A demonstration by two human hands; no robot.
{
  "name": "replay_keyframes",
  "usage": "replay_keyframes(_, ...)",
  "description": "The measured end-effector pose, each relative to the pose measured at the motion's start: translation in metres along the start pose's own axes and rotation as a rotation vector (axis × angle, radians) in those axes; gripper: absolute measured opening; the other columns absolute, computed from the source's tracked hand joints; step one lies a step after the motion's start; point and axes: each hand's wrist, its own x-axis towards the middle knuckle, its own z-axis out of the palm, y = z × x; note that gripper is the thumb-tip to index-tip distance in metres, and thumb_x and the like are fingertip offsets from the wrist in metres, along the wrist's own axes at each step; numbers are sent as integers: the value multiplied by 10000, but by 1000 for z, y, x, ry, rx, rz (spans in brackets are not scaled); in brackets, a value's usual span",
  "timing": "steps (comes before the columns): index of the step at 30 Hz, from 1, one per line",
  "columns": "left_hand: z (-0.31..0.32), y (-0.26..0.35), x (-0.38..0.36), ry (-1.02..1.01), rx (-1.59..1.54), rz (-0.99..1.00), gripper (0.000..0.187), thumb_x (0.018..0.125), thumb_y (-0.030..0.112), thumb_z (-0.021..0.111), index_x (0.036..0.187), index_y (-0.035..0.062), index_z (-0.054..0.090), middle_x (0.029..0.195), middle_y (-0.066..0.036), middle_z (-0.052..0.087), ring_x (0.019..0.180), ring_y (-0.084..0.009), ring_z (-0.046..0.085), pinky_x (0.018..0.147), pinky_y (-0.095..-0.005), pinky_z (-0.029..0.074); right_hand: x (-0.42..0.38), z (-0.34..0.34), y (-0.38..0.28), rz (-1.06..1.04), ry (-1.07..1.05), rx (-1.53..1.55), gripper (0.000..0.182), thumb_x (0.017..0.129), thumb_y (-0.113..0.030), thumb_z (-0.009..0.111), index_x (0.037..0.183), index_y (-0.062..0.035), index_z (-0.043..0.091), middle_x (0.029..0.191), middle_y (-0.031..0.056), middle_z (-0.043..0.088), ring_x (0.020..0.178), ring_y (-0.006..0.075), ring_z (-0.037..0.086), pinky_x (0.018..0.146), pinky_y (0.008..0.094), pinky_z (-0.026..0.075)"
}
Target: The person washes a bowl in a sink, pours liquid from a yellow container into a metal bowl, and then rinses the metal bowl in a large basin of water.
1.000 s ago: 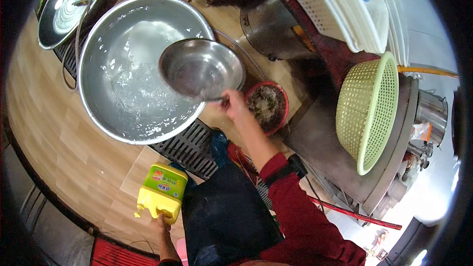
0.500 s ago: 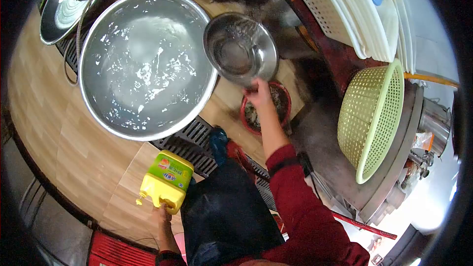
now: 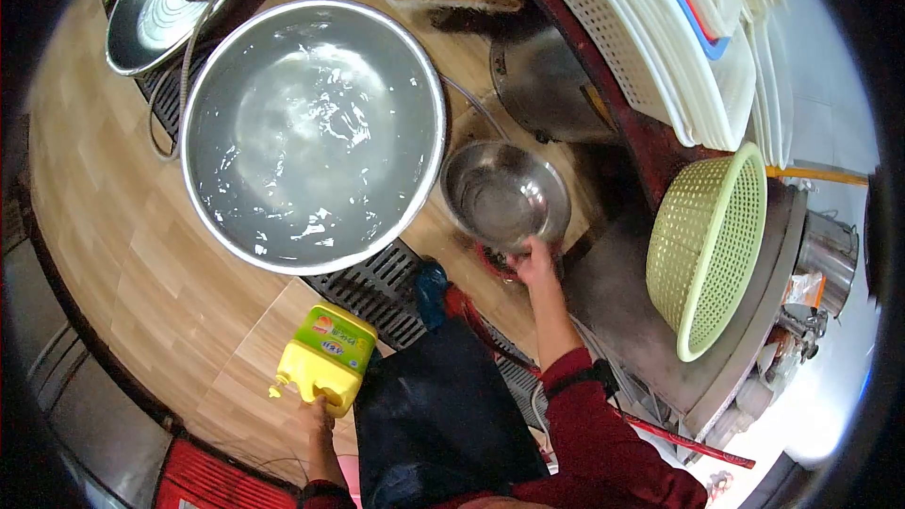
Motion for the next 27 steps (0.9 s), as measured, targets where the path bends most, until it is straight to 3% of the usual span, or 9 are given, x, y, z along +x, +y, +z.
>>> replay_keyframes(6,0,-19,9,-5,-117,25,312,684,22,592,983,-58,554,828,-119,590,684,-226,590,605,-322,491,3,121,-64,-388,46,-26,413,719,-44,470,1126,-51,402,1044,149,515,799,317,575,453,411,527)
replay_keyframes(10,-8,-35,23,2,-36,-21,302,678,25,596,969,-47,563,824,-124,594,679,-226,595,595,-333,498,0,131,-42,-390,32,89,406,768,-82,493,1158,-32,392,1047,155,530,788,303,598,410,401,527)
replay_keyframes(11,-8,-37,23,-20,-49,24,299,672,27,595,961,-46,566,822,-127,595,682,-224,596,593,-334,498,0,127,-24,-260,-12,4,424,766,-103,515,1161,-18,386,1023,171,538,728,307,606,412,400,528)
replay_keyframes(16,-10,-25,12,-52,47,46,299,655,0,563,951,-47,555,810,-118,586,669,-223,589,587,-332,497,3,157,41,-468,8,-652,552,739,-131,551,1233,0,344,935,195,589,756,353,612,532,420,542)
replay_keyframes(18,-10,-23,9,-119,-250,67,307,645,-16,534,950,-50,536,796,-104,572,644,-220,575,575,-320,492,45,177,67,-772,75,-1217,629,735,-131,539,1298,-15,283,871,249,602,775,385,605,645,438,517)
replay_keyframes(20,-18,-42,21,-129,-268,102,304,647,-13,520,949,-49,521,785,-97,560,624,-212,563,561,-308,486,2,212,71,-970,171,-1184,698,725,-132,528,1346,-52,220,802,294,591,791,404,599,726,455,480)
replay_keyframes(23,-29,-28,13,-124,-263,78,297,649,-8,518,944,-51,523,791,-107,563,627,-201,564,551,-309,482,7,236,100,-757,266,-1285,722,733,-135,522,1368,-83,181,828,283,597,771,409,598,713,459,478)
replay_keyframes(26,-32,-17,10,-90,32,-199,309,655,1,515,959,-51,517,798,-114,566,638,-206,570,552,-313,486,42,236,148,-1072,341,-1179,588,743,-143,541,1281,-35,330,803,261,601,680,382,613,549,418,506)
replay_keyframes(27,-28,-16,7,-68,4,-153,322,657,12,521,973,-50,512,805,-117,568,646,-215,575,559,-317,490,44,236,156,-785,193,-990,624,719,-111,544,1293,-45,308,834,246,602,672,364,613,492,439,481)
